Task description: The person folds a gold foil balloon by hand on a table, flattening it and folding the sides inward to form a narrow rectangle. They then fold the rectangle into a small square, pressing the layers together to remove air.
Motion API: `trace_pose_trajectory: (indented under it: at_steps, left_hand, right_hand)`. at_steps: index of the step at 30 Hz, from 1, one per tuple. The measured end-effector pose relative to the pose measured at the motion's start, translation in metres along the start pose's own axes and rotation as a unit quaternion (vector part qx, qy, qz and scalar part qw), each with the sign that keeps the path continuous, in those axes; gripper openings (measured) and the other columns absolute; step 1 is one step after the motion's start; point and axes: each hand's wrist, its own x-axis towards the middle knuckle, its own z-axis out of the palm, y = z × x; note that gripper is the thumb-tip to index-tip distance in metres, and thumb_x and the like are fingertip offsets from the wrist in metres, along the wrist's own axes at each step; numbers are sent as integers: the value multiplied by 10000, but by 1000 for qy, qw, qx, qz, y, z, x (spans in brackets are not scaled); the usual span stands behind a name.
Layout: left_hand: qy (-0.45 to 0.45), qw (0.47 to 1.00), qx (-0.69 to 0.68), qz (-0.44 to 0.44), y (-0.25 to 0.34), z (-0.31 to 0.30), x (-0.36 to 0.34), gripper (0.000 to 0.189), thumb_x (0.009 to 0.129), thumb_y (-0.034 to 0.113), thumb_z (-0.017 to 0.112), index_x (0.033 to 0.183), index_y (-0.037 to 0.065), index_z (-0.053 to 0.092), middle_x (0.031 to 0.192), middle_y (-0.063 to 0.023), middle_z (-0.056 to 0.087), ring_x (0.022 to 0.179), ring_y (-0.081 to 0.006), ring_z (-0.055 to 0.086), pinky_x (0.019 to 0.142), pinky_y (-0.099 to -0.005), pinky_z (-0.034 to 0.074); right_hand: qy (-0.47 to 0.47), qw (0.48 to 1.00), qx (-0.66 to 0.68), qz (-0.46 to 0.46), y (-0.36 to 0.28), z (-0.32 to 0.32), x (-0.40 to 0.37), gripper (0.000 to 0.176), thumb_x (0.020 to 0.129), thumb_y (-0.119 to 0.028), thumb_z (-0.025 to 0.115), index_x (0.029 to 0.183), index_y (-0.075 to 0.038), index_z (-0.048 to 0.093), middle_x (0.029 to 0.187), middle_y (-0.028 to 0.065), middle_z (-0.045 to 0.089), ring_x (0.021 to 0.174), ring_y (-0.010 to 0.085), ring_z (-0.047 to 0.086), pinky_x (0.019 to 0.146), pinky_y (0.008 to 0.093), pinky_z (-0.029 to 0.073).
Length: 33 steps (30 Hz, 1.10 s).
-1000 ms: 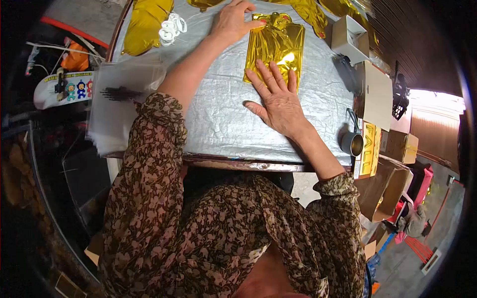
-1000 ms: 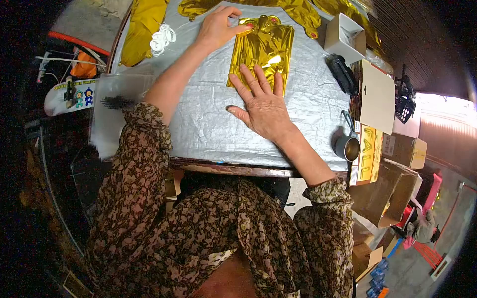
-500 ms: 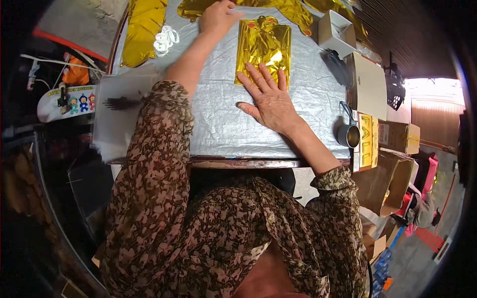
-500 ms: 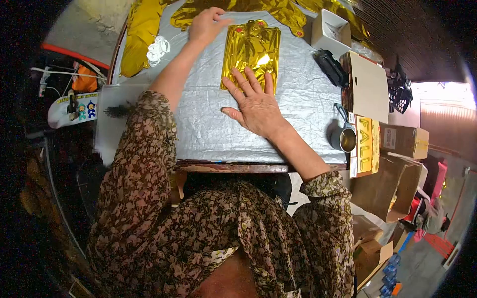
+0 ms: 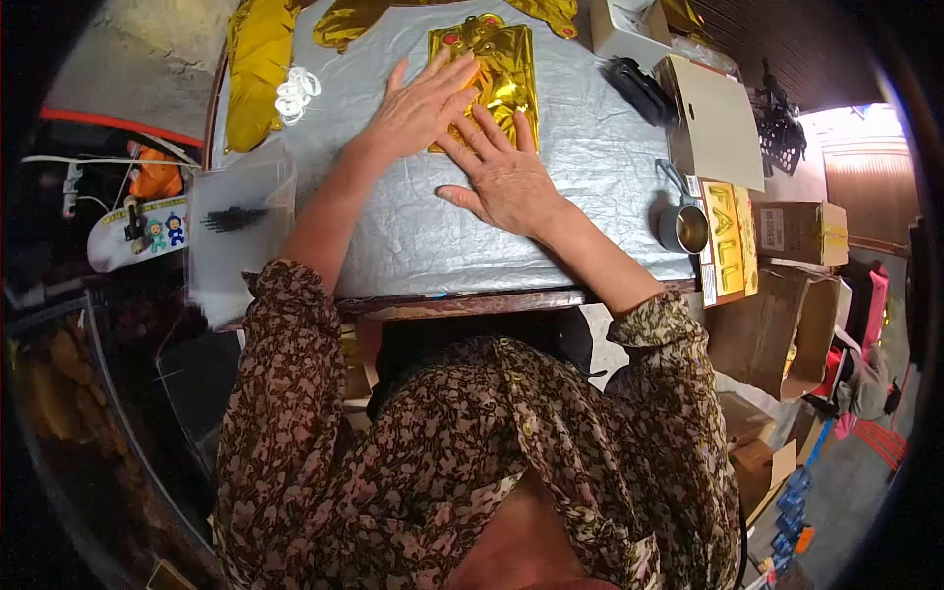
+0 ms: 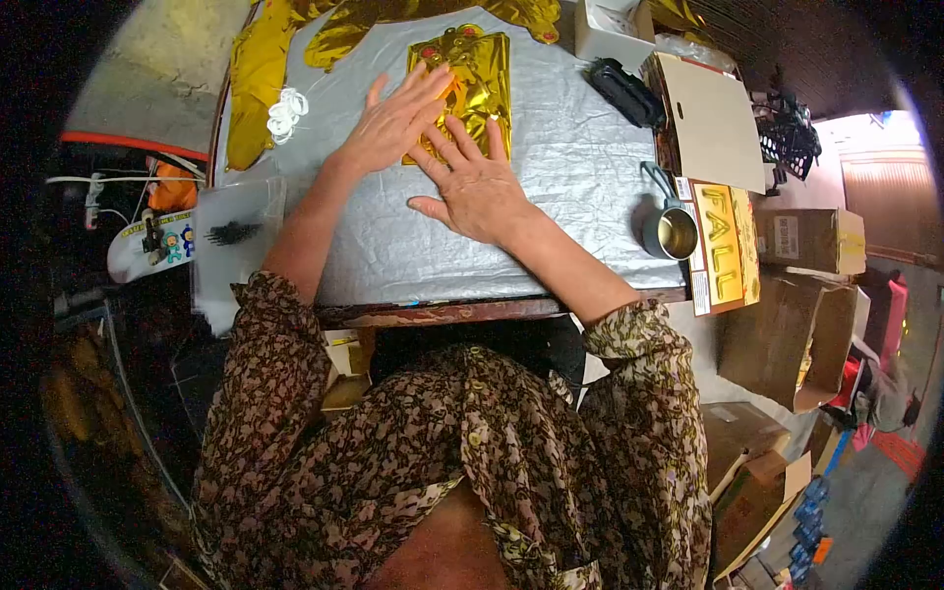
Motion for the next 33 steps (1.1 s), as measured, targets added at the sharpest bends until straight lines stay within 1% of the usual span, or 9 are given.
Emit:
trace_pose_trajectory:
  at_steps: [7,9,13,15,19,21,25,28,33]
  left_hand:
    - [-18,999,-32,-11,0,-2,-4,588,1141,480,287,1647,187,355,1726,11,297,1609,-225,202,1266,-577,20]
    - [26,1000,2,14,4,-5,-15,447,1114,344,412,1513,191,543,1672,-32,399,1552,-257,341,1224,-610,165]
    - [-13,1000,0,-7,24,-27,-36,501,1107,415,466,1522,146,551,1624,-14,477,1533,-230,374,1217,-547,171]
    - [24,998,7,-50,39,-27,-39,445,1068,349,566,1452,127,611,1540,-35,569,1464,-212,467,1190,-524,208]
    - [29,996,35,-75,53,-24,-28,433,1062,297,582,1443,91,604,1510,-93,589,1427,-243,513,1173,-493,308]
    - [63,990,-122,-31,51,-13,-21,437,1078,258,555,1458,44,571,1506,-160,576,1420,-309,519,1157,-445,402]
    - [82,981,-170,-49,51,-1,-22,456,1090,236,531,1488,13,527,1528,-198,542,1435,-354,495,1165,-408,428]
    - [96,969,-222,-45,49,3,-23,477,1099,239,513,1521,19,494,1553,-208,513,1460,-348,470,1204,-407,387]
    - [108,970,-213,-35,53,1,-25,544,1118,337,464,1534,-13,464,1581,-220,478,1487,-368,427,1229,-419,343]
  right_hand:
    - [-6,1000,2,-13,0,2,-4,774,1039,-655,425,1665,-227,272,1709,119,274,1580,356,235,1224,685,164]
    - [-7,1000,7,-22,-6,1,-11,785,1035,-656,428,1666,-217,269,1707,122,275,1580,362,233,1225,686,164]
    - [-18,998,37,-37,-28,-8,-31,822,1017,-664,455,1665,-191,275,1694,131,293,1571,383,247,1223,687,170]
    - [-11,998,50,-40,-34,-10,-34,825,1005,-664,482,1655,-188,302,1676,135,318,1559,388,270,1220,697,166]
    - [-2,997,56,-46,-34,-6,-34,818,998,-657,506,1640,-179,335,1660,137,336,1548,387,286,1216,702,165]
    - [6,997,56,-48,-33,-5,-34,807,989,-655,528,1615,-166,381,1639,143,366,1540,385,300,1212,704,169]
    - [9,997,56,-48,-33,-5,-34,803,981,-659,538,1595,-155,417,1620,149,394,1540,383,299,1210,702,174]
    - [16,997,51,-51,-32,-5,-34,797,981,-657,540,1585,-148,431,1611,159,407,1542,380,296,1210,699,174]
    - [30,994,77,-68,-25,-5,-39,808,980,-634,569,1599,-138,413,1656,178,351,1569,392,246,1224,680,166]
